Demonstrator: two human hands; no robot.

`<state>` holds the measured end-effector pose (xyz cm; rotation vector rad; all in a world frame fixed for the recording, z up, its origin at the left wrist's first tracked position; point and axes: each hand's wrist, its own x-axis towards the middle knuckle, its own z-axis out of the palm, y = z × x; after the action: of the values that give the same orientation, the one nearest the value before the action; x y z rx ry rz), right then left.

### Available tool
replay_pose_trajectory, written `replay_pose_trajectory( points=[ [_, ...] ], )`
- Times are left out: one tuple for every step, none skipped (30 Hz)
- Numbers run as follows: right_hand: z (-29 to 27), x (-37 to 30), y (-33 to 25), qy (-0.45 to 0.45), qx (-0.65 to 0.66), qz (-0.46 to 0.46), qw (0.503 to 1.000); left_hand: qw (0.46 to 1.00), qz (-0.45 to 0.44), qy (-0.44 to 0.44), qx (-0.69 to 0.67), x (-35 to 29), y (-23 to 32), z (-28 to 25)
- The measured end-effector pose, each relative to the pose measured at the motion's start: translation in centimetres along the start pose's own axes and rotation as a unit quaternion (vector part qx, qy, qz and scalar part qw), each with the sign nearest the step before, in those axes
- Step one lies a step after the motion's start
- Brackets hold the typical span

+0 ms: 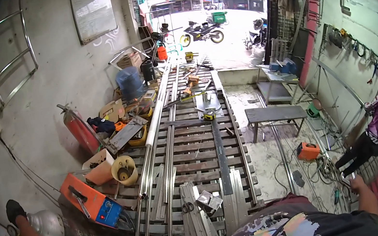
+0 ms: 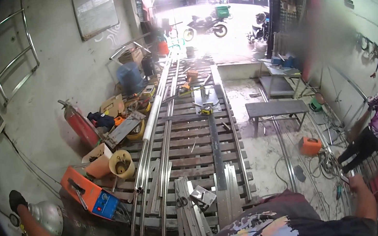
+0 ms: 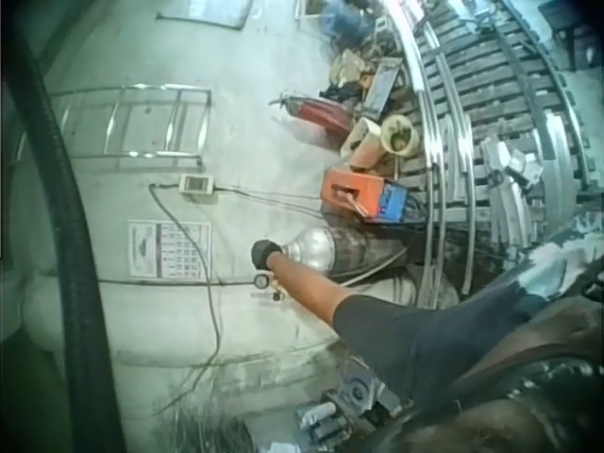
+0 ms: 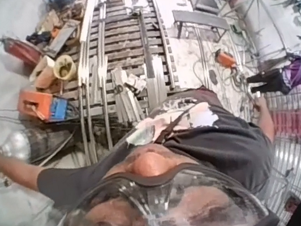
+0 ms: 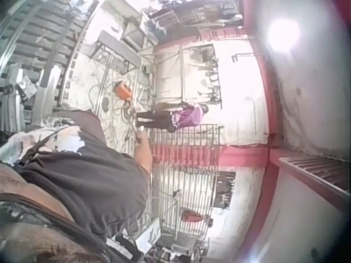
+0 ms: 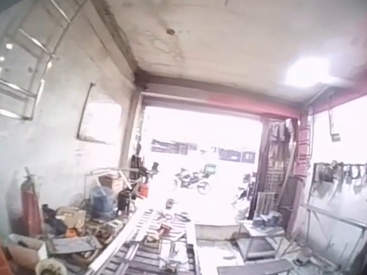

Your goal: The person fits and assembles metal handles, metal tubes, and metal brackets onto a larger metal frame on a fabrication workbench. The person uses work gloves, a tape measure, and metal clamps to secure the components.

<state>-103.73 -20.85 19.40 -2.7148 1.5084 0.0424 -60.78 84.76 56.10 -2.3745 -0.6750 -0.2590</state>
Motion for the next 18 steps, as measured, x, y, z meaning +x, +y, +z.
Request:
replay_pose_trajectory(
  points=[
    [0.5, -0.1, -0.7, -0.033, -0.001, 0.027, 0.999, 1.0, -0.003, 0.013, -0.005, -5.2, 3.2, -6.3],
    [1.4, 1.7, -1.3, -0.099, 0.024, 0.022, 0.995, 1.0, -0.015, 0.02, -0.005, -9.1, 3.4, -8.5],
    [2.7, 2.6, -3.2, -0.064, 0.001, -0.036, 0.997, 0.999, -0.031, 0.025, -0.002, -12.1, 2.9, -9.3],
    [3.3, 3.2, -5.1, -0.021, -0.022, -0.086, 0.996, 0.999, -0.041, 0.031, -0.008, -14.2, 4.2, -10.4],
    [4.0, 3.1, -5.9, -0.058, -0.013, -0.056, 0.997, 0.998, -0.034, 0.048, -0.028, -14.8, 5.5, -10.4],
    [3.6, 3.1, -6.3, -0.095, -0.009, -0.022, 0.995, 0.997, -0.023, 0.059, -0.048, -15.5, 7.2, -10.8],
    [0.5, 3.0, -4.7, -0.103, -0.018, -0.014, 0.994, 0.995, -0.013, 0.07, -0.064, -15.8, 8.0, -10.5],
    [-3.1, -3.8, -16.6, -0.203, 0.013, -0.036, 0.978, 0.995, -0.009, 0.078, -0.054, -17.8, 9.5, -12.5],
    [-5.9, -5.9, -19.9, -0.21, 0.003, -0.029, 0.977, 0.995, -0.007, 0.079, -0.066, -17.2, 9.5, -11.8],
    [-7.1, -6.5, -22.2, -0.216, -0.009, -0.035, 0.976, 0.994, -0.015, 0.076, -0.074, -15.1, 10.6, -11.0],
    [-3.0, -2.5, -16.9, -0.186, -0.099, -0.118, 0.97, 0.993, -0.03, 0.075, -0.091, -10.5, 12.7, -9.8],
    [-1.5, 0.2, -14.5, -0.271, -0.202, -0.26, 0.904, 0.991, -0.077, 0.064, -0.091, -4.0, 13.9, -7.1],
    [-4.3, 4.0, -26.6, -0.238, -0.26, -0.34, 0.872, 0.983, -0.161, 0.012, -0.084, 2.1, 9.6, 2.6],
    [-3.7, 7.7, -36.0, -0.214, -0.27, -0.413, 0.843, 0.969, -0.237, -0.003, -0.064, 6.6, 4.5, 8.0],
    [-3.8, 10.1, -46.2, -0.189, -0.278, -0.487, 0.806, 0.948, -0.315, -0.016, -0.04, 9.3, -3.0, 14.3],
    [-3.4, 11.0, -57.2, -0.167, -0.281, -0.559, 0.762, 0.921, -0.389, -0.024, -0.009, 9.1, -11.5, 19.7],
    [-2.9, 10.2, -64.2, -0.154, -0.279, -0.606, 0.729, 0.898, -0.438, -0.022, 0.012, 6.8, -17.9, 22.8],
    [-2.7, 9.0, -70.4, -0.141, -0.275, -0.648, 0.696, 0.874, -0.484, -0.017, 0.031, 3.1, -23.7, 26.0]
  ],
)
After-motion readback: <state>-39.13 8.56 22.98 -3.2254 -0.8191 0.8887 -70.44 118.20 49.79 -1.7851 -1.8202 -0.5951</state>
